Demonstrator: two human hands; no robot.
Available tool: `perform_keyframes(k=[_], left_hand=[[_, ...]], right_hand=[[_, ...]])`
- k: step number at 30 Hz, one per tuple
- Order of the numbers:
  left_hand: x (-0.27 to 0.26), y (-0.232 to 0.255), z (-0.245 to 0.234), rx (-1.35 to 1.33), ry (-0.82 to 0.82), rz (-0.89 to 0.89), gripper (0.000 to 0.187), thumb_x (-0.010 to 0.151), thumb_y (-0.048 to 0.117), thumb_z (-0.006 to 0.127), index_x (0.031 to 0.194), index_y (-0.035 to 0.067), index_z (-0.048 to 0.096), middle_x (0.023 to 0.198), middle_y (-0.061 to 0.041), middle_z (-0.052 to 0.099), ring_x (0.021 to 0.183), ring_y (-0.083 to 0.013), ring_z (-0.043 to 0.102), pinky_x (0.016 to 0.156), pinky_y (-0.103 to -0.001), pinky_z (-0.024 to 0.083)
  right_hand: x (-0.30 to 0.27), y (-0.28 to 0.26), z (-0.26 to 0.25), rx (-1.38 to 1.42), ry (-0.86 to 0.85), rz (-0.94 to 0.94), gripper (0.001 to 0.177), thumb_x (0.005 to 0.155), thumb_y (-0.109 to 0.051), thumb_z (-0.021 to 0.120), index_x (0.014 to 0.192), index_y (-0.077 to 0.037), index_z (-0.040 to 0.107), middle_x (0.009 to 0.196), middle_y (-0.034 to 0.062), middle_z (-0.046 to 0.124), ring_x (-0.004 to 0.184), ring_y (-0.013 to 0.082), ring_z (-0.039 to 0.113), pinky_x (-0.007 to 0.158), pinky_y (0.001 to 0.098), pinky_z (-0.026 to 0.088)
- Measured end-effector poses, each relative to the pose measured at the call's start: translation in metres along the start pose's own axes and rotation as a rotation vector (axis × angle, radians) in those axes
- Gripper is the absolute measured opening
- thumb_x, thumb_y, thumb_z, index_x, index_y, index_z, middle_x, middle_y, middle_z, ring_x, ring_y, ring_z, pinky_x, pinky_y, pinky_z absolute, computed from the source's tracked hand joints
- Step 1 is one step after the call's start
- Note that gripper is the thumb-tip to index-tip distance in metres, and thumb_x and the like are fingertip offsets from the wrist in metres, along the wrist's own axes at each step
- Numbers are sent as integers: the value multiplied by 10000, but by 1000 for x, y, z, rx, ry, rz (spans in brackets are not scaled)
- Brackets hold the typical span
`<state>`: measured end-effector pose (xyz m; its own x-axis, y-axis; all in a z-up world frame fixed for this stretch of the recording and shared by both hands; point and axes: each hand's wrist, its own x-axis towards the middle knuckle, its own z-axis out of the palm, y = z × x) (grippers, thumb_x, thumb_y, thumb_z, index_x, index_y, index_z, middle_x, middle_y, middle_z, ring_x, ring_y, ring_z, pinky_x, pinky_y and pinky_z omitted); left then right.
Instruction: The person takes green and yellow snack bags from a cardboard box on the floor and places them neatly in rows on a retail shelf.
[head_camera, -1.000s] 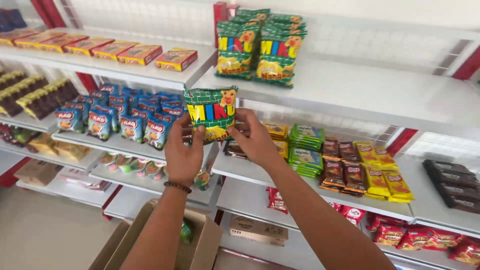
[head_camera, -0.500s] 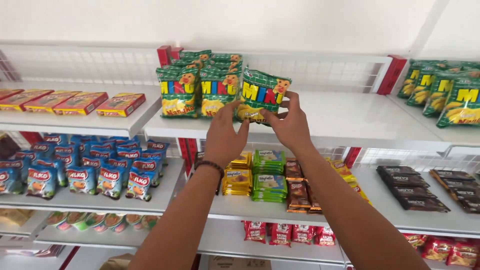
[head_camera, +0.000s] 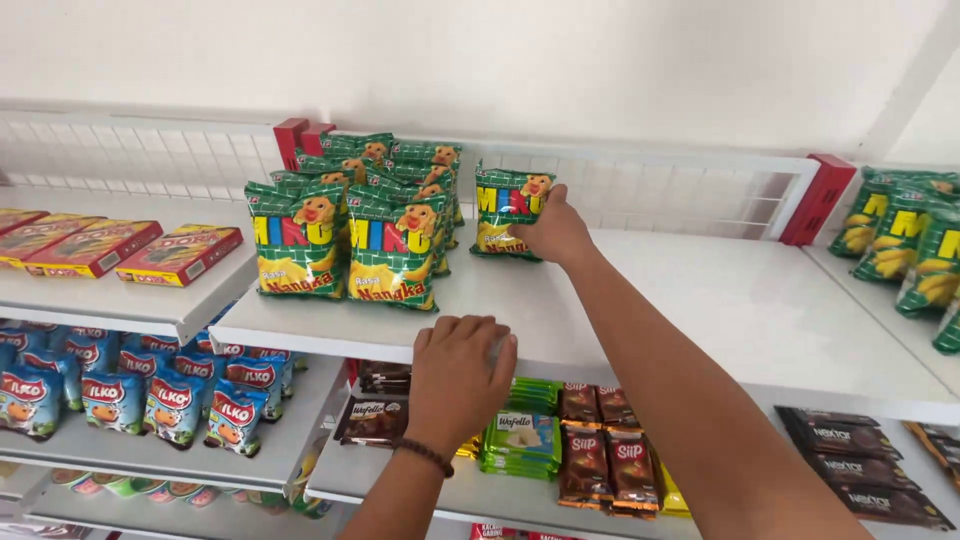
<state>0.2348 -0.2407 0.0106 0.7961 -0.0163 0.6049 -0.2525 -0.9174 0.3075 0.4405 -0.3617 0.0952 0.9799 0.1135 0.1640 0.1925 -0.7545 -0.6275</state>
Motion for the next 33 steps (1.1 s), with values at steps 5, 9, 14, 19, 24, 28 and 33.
perform_keyframes(k=[5,9,14,19,24,28,33], left_hand=[[-1,5,3,-61,107,-14,336,965,379,514,1047,189,779,1112,25,748,1058,-237,596,868,-461,406],[-2,5,4,-54,116,-13,320,969,376,520,1025,200,781,1137,33,754,1053,-231,601,853,-453,405],[-1,7,4,-52,76,-63,331,962,391,521,1048,216,788,1157,51,754,1085,-216,594,887,-456,400],[1,7,5,-46,109,-41,290,950,357,534,1024,230,784,1131,70,754,1041,-206,604,831,-437,393],[1,10,4,-46,71,-76,315,958,376,515,1036,232,785,1156,68,753,1075,-202,598,860,-444,390],[0,9,6,-43,109,-71,294,944,362,539,1016,237,795,1135,78,762,1059,-196,605,850,-436,390],[0,11,4,-54,156,-12,290,957,346,535,997,215,791,1099,55,765,1046,-193,626,878,-430,397]], right_hand=[[50,-4,17,-25,-62,46,888,881,-414,766,1479,-105,187,1237,106,651,1043,299,681,752,438,567],[71,-4,26,10,-58,43,861,883,-396,766,1477,-108,214,1255,106,644,1071,310,673,783,450,564],[86,7,33,10,-48,11,762,881,-434,750,1403,-116,295,1199,99,657,1020,301,677,720,454,558],[90,9,36,28,-22,-24,757,894,-446,738,1405,-123,282,1193,110,669,1020,323,684,720,473,558],[86,8,34,37,-36,-18,760,886,-446,730,1412,-130,281,1231,101,666,1070,317,683,768,472,568],[82,4,28,52,-87,-4,851,868,-464,731,1465,-113,238,1269,97,652,1090,308,679,778,460,573],[77,6,19,89,-134,27,877,815,-407,767,1443,-112,231,1182,104,665,1032,288,674,735,425,547]])
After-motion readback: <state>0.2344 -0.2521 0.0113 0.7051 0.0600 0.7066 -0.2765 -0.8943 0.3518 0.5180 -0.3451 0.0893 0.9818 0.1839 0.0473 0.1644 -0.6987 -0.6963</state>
